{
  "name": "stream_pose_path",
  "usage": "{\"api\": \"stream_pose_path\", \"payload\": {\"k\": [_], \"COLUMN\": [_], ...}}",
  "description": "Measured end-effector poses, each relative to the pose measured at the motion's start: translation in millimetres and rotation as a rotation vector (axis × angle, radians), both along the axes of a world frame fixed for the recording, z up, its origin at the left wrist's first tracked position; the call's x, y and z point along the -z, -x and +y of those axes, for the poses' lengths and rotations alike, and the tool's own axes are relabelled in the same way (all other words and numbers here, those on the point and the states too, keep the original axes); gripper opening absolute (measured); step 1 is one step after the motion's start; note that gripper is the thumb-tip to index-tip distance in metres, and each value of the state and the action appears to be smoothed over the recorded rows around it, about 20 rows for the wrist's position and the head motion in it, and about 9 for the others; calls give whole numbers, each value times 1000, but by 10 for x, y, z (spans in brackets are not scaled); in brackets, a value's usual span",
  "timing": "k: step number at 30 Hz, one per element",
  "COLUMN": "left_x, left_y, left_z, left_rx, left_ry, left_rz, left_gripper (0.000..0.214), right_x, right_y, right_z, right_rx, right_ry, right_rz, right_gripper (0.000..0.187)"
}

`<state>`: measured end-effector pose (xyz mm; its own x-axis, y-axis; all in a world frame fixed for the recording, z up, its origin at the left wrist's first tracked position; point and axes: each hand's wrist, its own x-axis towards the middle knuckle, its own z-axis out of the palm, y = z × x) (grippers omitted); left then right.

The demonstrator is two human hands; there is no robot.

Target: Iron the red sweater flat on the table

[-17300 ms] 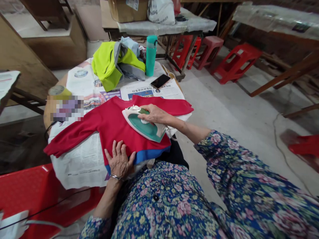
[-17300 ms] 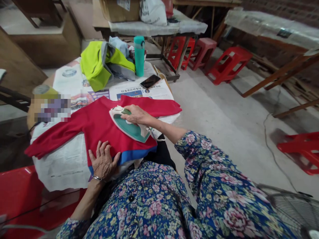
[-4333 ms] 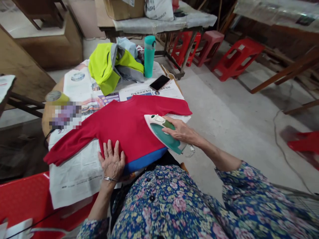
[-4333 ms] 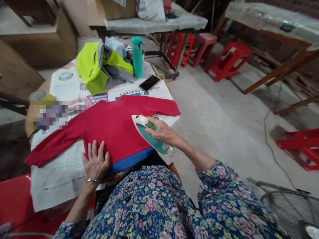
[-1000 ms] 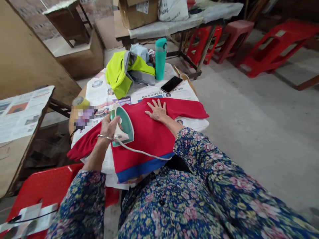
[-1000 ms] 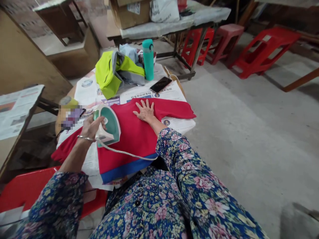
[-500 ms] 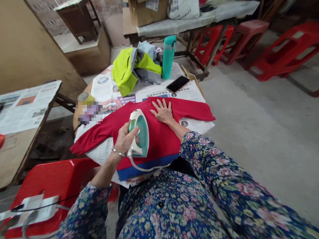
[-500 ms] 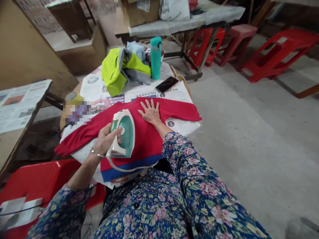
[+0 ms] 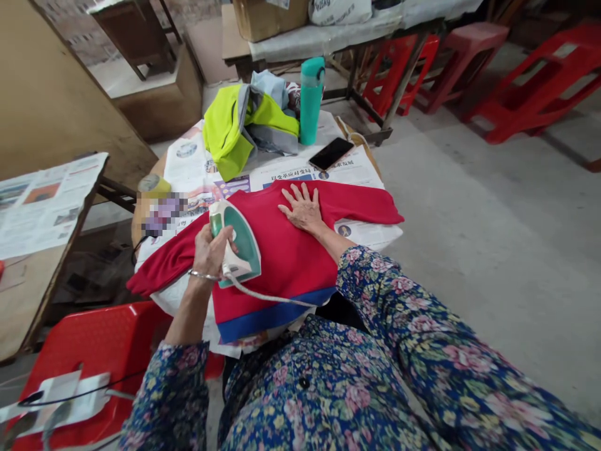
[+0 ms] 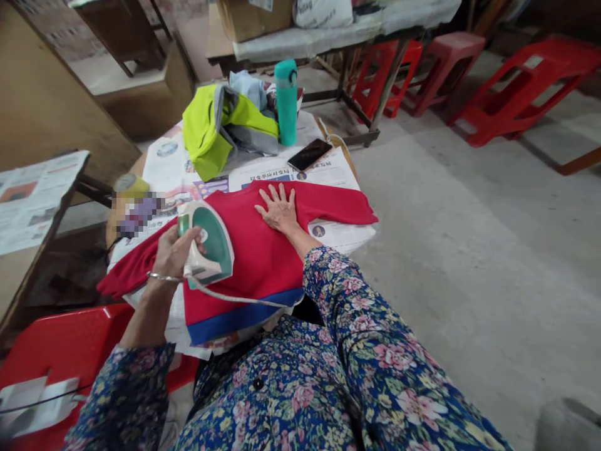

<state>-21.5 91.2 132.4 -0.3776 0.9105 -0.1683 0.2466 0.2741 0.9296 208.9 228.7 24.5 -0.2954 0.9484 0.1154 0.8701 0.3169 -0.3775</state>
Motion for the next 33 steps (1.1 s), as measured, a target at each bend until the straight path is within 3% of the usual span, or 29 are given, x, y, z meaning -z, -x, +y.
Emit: {"api": "stream_pose_path", "payload": {"k": [4, 7, 11, 14, 19, 22, 28, 33], "left_x": [-54, -64, -36, -5, 23, 11, -63, -67], "left_y": [-19, -164, -409, -537, -549, -446, -235, -297], "left_z": [-469, -656, -618, -436, -81, -24, -419, -758], "left_rx": [49, 98, 208, 246, 171, 99, 93, 136], "left_ry": [22, 17, 18, 19, -38, -36, 24, 52], "left_rz": [54, 80, 47, 9, -24, -11, 64, 130], "left_gripper": [38, 36, 33, 33, 30, 29, 33, 34], "right_x": [-18, -82, -150, -166, -192, -215, -215, -154], "right_y": [1, -20, -56, -55, -27, -17, -9, -13], "right_z": [1, -27, -85, -115, -127, -125, -119, -102], "right_rx": [3, -53, -243, -261, -245, -245, -236, -235], "right_ry": [8, 30, 27, 12, 24, 32, 39, 19], "right_rz": [28, 29, 2, -30, -56, -65, -51, -29], "right_gripper": [69, 72, 67, 63, 63, 64, 65, 65]}}
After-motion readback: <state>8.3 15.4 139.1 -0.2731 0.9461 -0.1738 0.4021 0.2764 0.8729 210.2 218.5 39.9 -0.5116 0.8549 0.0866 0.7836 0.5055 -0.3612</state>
